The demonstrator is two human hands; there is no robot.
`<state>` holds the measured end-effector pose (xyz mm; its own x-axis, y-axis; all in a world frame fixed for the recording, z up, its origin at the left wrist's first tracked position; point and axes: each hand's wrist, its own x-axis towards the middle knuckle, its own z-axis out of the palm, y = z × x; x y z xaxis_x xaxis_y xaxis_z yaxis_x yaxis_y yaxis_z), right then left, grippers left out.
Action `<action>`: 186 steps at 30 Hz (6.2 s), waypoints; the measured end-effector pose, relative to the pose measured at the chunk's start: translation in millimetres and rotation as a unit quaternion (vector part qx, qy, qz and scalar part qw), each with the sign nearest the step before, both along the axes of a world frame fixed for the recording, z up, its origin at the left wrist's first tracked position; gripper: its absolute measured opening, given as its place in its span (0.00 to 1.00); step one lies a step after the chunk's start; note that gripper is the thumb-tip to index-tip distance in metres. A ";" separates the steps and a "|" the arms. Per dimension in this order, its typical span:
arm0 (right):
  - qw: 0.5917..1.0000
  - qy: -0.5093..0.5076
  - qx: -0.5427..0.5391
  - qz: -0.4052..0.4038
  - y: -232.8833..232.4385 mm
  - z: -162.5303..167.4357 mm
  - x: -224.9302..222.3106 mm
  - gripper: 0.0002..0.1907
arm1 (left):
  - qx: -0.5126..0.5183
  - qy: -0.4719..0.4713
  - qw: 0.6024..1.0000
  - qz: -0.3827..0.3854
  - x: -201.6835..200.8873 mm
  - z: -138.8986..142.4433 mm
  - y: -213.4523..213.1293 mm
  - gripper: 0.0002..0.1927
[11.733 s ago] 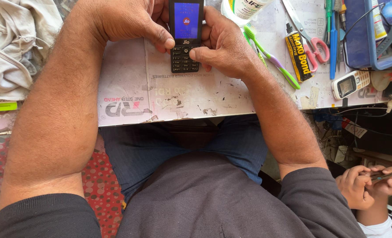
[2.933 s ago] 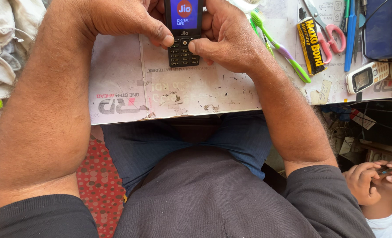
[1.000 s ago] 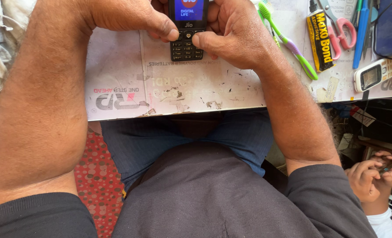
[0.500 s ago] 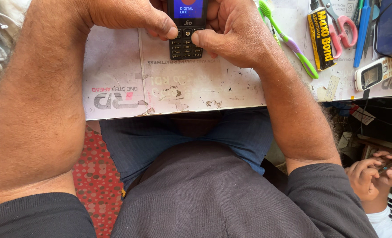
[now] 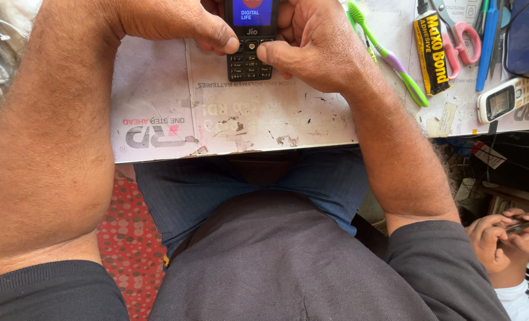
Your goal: The person inserts a battery into a black feature phone, snaps the back cover on, and powers the device on. They then press keys to navigate the startup screen and display the time. The phone remains in hand throughout the clip.
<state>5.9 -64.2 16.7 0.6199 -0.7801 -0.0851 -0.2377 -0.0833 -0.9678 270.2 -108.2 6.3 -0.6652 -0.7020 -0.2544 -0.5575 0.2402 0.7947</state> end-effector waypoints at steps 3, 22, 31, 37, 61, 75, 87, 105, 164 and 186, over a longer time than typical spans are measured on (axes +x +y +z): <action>1.000 0.003 -0.002 0.004 -0.5 -0.2 0.6 0.17 | 0.000 0.008 1.000 0.001 0.7 -0.1 0.5 0.19; 0.999 -0.030 0.025 -0.002 -0.5 -3.3 -3.2 0.18 | 0.007 -0.049 0.999 0.011 -1.9 7.1 2.3 0.16; 1.000 0.003 0.002 -0.008 0.7 -4.0 -1.6 0.18 | 0.017 -0.027 0.999 -0.001 0.5 3.5 0.7 0.16; 1.000 0.002 0.000 -0.007 -0.9 -0.2 -0.6 0.20 | 0.048 0.006 0.999 -0.002 1.3 -1.6 -2.0 0.17; 1.000 -0.011 0.027 -0.002 -1.9 1.4 -0.1 0.20 | 0.055 -0.007 0.998 0.009 2.8 -3.4 -1.8 0.17; 1.000 -0.007 0.018 -0.008 -0.3 -2.3 -0.6 0.17 | 0.056 -0.019 0.998 0.017 1.5 -3.4 -1.3 0.17; 1.000 -0.001 0.008 0.002 0.4 -5.7 -5.1 0.12 | 0.071 0.011 0.997 0.012 0.5 -7.0 -1.6 0.16; 0.997 -0.052 0.052 0.015 0.6 21.7 3.5 0.33 | 0.112 0.087 0.990 -0.001 -10.7 38.2 3.3 0.21; 0.999 0.001 0.041 0.023 5.5 35.6 5.7 0.37 | 0.145 0.177 0.973 -0.023 -7.3 53.2 6.6 0.37; 0.930 -0.249 0.237 0.133 25.3 85.3 0.1 0.55 | -0.086 0.371 0.916 0.129 -25.9 123.4 43.5 0.12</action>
